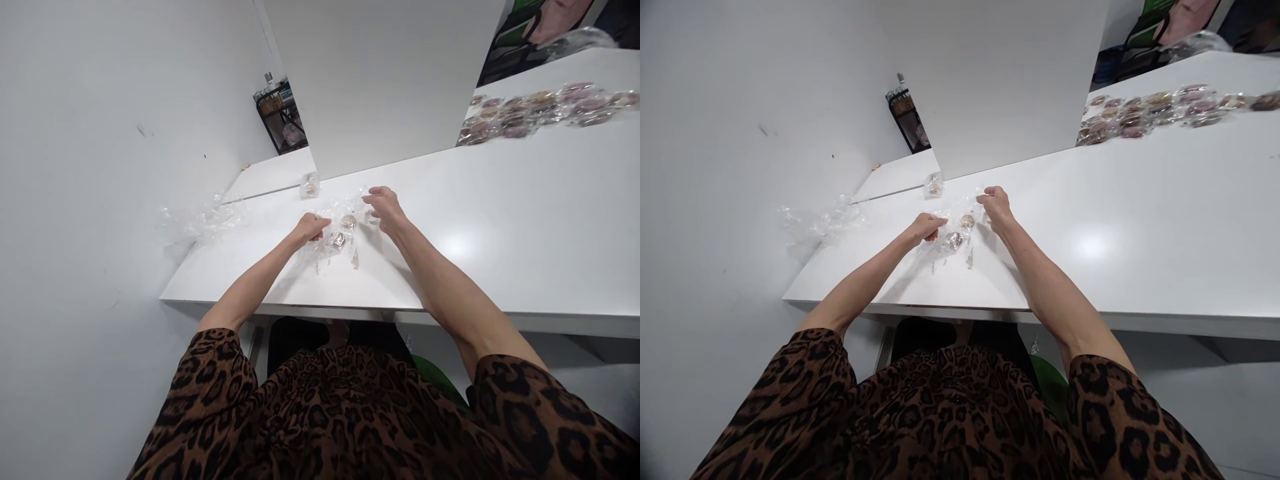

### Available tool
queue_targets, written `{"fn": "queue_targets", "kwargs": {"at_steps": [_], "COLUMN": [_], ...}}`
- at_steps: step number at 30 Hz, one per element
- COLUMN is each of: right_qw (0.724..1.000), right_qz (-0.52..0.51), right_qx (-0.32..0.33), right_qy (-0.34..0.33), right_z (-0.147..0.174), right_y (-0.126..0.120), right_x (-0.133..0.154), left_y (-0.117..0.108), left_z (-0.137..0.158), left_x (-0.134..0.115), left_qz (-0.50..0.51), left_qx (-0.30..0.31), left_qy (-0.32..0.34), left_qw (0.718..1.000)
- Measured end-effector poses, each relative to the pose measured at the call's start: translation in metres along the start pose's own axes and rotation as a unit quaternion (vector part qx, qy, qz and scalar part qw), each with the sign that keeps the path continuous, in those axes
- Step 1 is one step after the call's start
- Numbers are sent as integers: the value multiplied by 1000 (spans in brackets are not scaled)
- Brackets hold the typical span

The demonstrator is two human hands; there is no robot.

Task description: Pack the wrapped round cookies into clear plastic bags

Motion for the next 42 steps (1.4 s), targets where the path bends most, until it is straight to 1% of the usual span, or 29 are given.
{"fn": "queue_targets", "kwargs": {"at_steps": [1, 3, 5, 6, 8, 10, 14, 16, 21, 23, 26, 28, 29, 32, 34, 36, 39, 42], "right_qw": [1000, 1000, 1000, 1000, 1000, 999, 994, 992, 993, 993, 991, 991, 990, 990, 990, 989, 987, 981], "right_qz": [2, 2, 2, 2, 2, 5, 24, 27, 32, 39, 42, 43, 44, 43, 39, 37, 39, 37], "right_qx": [-2, -12, -15, -17, -22, -33, -72, -80, -52, -37, -20, -13, -11, -4, -1, 2, 8, 35], "right_qy": [6, 20, 4, -5, -16, -26, -81, -92, -99, -108, -123, -129, -131, -136, -139, -143, -155, -188], "right_z": [1, 3, 3, 2, -1, -5, -11, -11, 7, 15, 26, 32, 35, 43, 48, 51, 55, 62], "right_y": [0, 0, 0, -1, -2, -4, -11, -15, -21, -23, -27, -29, -29, -29, -27, -26, -25, -24], "right_x": [1, 4, 6, 6, 6, 4, 3, 5, 10, 11, 12, 13, 13, 16, 17, 19, 20, 25], "left_y": [-1, -8, -20, -26, -37, -47, -63, -68, -70, -72, -80, -83, -83, -79, -78, -83, -95, -104], "left_z": [0, 5, 13, 17, 25, 31, 40, 42, 48, 51, 56, 58, 59, 61, 63, 66, 69, 69], "left_x": [-7, -24, -42, -49, -58, -62, -67, -70, -83, -89, -97, -100, -101, -102, -103, -106, -112, -117], "left_qz": [16, 88, 171, 191, 183, 173, 216, 226, 217, 223, 240, 244, 244, 240, 244, 254, 267, 274], "left_qx": [-8, -10, 10, 21, 31, 26, 16, 5, 4, 6, -23, -44, -45, -16, -11, -40, -103, -141], "left_qy": [19, 82, 150, 166, 165, 161, 195, 211, 227, 254, 286, 291, 292, 290, 295, 312, 345, 387], "left_qw": [1000, 993, 974, 967, 969, 971, 957, 951, 949, 941, 927, 924, 924, 926, 924, 914, 894, 869]}}
Point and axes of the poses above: each hand's wrist, its own z-axis away from the middle knuckle, its own y-axis out of the palm, x = y × z, the point moved 1 cm from there along -z, towards the middle knuckle, and after that the axes turned 1 degree about -x, right-handed, at the moved point
